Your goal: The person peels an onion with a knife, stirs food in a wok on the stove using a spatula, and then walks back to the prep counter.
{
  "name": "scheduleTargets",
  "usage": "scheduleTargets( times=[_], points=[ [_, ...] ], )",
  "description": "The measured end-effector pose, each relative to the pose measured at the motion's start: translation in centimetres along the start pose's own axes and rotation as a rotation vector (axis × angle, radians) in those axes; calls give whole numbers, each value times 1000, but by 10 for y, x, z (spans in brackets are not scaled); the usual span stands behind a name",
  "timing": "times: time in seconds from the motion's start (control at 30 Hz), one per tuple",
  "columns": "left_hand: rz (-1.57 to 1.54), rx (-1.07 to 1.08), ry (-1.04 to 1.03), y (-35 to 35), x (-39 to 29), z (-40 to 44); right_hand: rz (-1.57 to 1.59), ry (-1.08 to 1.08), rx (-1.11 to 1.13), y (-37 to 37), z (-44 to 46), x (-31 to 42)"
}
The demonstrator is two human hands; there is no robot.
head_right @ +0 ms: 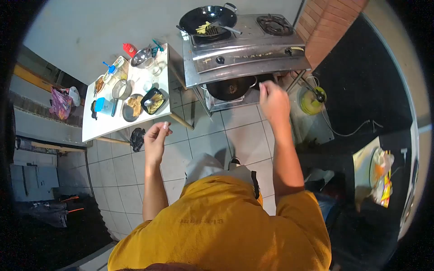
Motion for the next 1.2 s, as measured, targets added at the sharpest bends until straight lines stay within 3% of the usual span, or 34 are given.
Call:
scheduleTargets(
  times=[0.2,0.27,0.4,0.43,0.5,0.57,0.63,0.77,0.97,1.13,1.2],
  points=[
    [-25,-88,13,-39,4,117,-123,143,25,-125,153,-6],
    [-38,-69,13,-59,8,165,-269,387,-62,-167,188,0],
    [-25,-61,56,-87,20,258,-400,409,129,-249,226,-18],
    [-42,-63,55,-95,15,277,-470,314,280,-267,232,-27],
    [-76,-56,59,-108,8,314,-457,327,296,-292,243,-40],
    [-73,-56,68,-118,3,343,-437,327,324,-303,244,-47],
    [-57,-72,57,-126,-8,364,-394,462,170,-287,252,-27],
    [-105,-154,70,-132,-13,389,-267,556,137,-282,287,1],
    [-97,-311,-24,-132,-30,394,218,812,123,-288,347,57],
    [58,-433,9,-124,-24,410,289,842,88,-308,397,75],
    [59,-489,17,-122,-21,413,241,729,3,-305,422,74]
  ],
)
Point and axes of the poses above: each hand's wrist, its own z-axis towards the middle knuckle, its own y-axis out of the back of the hand, x = y × z, the point moved 10 cm from there along z, towards the middle knuckle, and after that the axes turned 11 degrees about -x, right-handed, at the moved point
